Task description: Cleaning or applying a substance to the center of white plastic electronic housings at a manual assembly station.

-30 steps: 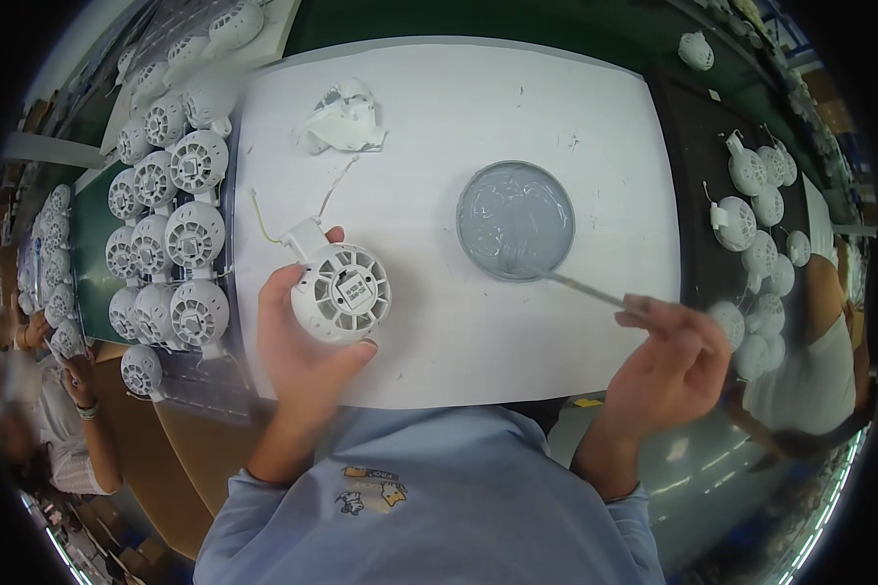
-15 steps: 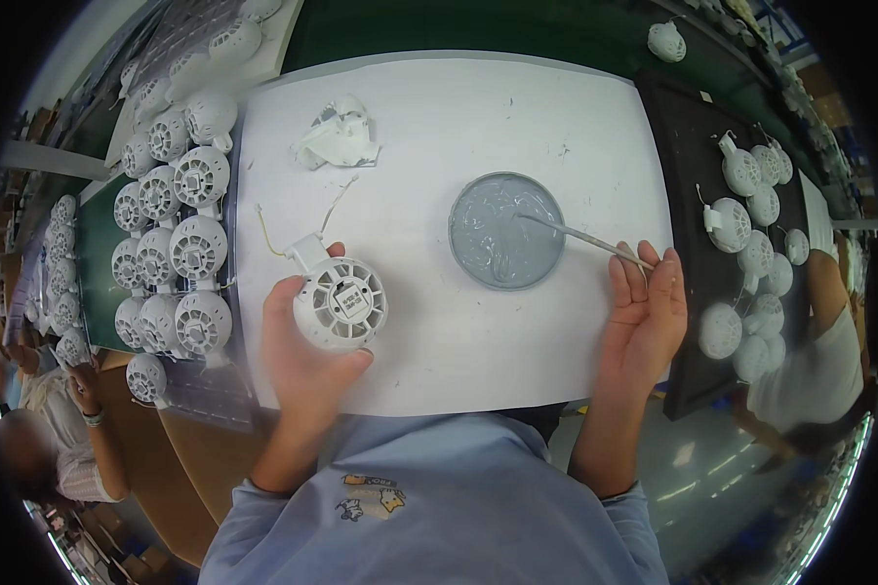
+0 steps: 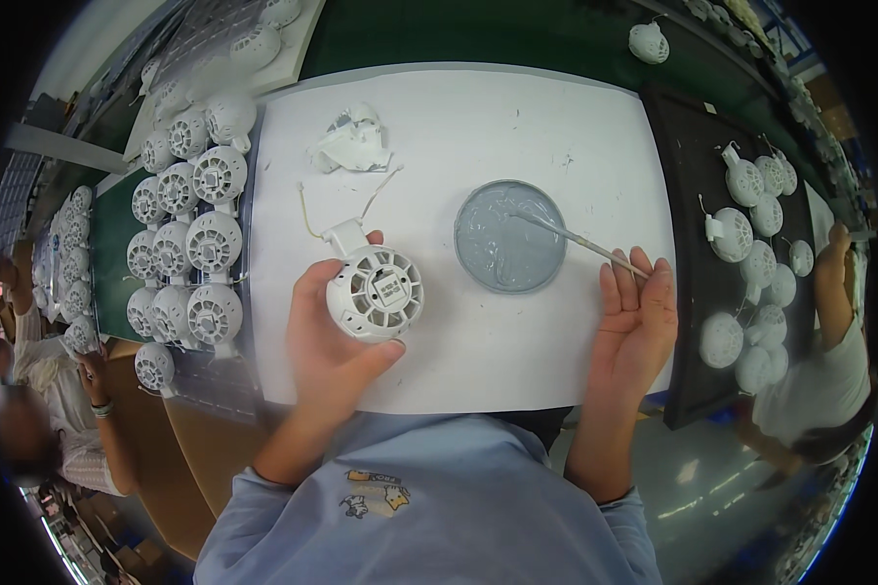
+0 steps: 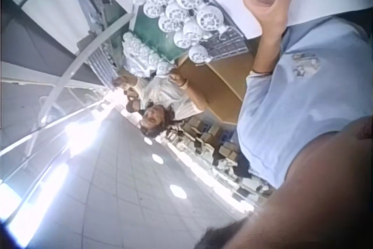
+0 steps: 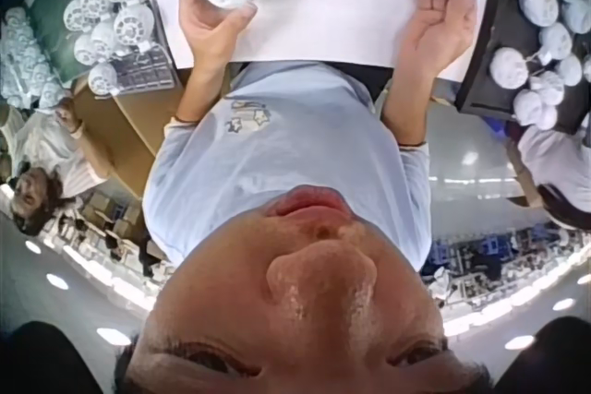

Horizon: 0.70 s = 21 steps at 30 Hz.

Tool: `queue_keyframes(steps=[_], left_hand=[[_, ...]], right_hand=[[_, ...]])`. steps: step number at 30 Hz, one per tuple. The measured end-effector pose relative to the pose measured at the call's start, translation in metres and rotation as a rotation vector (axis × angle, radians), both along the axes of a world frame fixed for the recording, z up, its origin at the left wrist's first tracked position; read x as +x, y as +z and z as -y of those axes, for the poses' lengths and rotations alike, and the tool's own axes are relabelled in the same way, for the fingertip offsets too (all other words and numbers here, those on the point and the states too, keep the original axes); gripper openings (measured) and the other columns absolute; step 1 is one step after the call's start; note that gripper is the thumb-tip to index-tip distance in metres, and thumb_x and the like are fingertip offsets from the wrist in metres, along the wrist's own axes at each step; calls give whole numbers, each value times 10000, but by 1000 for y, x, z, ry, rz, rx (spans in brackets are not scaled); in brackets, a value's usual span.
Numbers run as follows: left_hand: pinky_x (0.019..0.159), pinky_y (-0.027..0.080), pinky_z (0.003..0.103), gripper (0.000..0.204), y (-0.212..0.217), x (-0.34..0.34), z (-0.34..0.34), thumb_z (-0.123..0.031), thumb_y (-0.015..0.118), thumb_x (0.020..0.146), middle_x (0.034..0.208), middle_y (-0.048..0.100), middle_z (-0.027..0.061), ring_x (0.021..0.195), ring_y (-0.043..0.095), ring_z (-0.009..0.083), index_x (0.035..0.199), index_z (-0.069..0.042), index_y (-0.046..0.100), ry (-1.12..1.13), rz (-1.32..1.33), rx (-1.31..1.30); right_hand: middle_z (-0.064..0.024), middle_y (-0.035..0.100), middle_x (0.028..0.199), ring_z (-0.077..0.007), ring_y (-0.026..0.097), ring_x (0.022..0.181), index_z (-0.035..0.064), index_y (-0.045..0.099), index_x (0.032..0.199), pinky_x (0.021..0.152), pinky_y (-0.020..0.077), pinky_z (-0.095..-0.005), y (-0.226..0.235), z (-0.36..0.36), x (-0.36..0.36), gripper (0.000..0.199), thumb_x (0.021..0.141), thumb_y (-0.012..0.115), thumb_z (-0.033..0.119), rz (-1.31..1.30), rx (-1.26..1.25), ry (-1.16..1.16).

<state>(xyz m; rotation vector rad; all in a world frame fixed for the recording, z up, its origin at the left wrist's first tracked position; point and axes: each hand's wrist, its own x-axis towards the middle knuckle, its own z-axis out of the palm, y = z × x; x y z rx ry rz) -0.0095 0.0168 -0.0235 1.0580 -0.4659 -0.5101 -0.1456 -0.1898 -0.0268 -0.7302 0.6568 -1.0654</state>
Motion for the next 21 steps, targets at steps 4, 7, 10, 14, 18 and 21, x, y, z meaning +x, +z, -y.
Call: queue_keyframes(steps=[4,7,10,14,18,21], left_hand=[[984,386,403,723,2,-3,6,69,695,661,1353,296,252,1223,391,299,1256,-80,312,-57,-16,-32],[981,390,402,717,5,-5,9,79,686,665,1358,292,242,1226,388,295,1258,-71,312,-91,2,-35],[1003,359,395,708,7,-7,13,92,675,674,1353,308,237,1246,367,283,1264,-49,310,-107,3,-56],[1022,324,386,699,11,-9,15,111,664,682,1336,337,236,1270,333,270,1269,-28,311,-141,-13,-98],[1020,324,382,714,12,-9,13,90,679,680,1340,334,235,1265,340,266,1277,-21,303,-194,-36,-136],[1021,323,385,725,11,-10,11,75,689,678,1343,328,237,1254,354,267,1281,-21,298,-221,-59,-164]], right_hand=[[-218,567,1033,-327,610,929,-52,450,1064,801,540,-404,-2,5,-6,261,926,469,169,9,-7,-8],[-215,572,1023,-307,622,897,-48,454,1057,792,544,-398,-1,5,-7,264,930,462,183,30,-24,-4],[-208,575,1023,-298,626,883,-45,458,1060,789,545,-388,6,0,-6,253,931,458,174,61,-12,-5],[-187,595,1009,-297,632,867,-27,461,1084,746,563,-362,14,-14,-9,254,931,459,175,159,-51,53],[-180,611,1001,-294,636,857,21,475,1088,688,579,-351,15,-28,-9,215,930,454,166,151,-201,103],[-181,614,1008,-298,638,856,43,478,1066,689,580,-360,12,-33,-9,180,930,446,157,162,-255,148]])
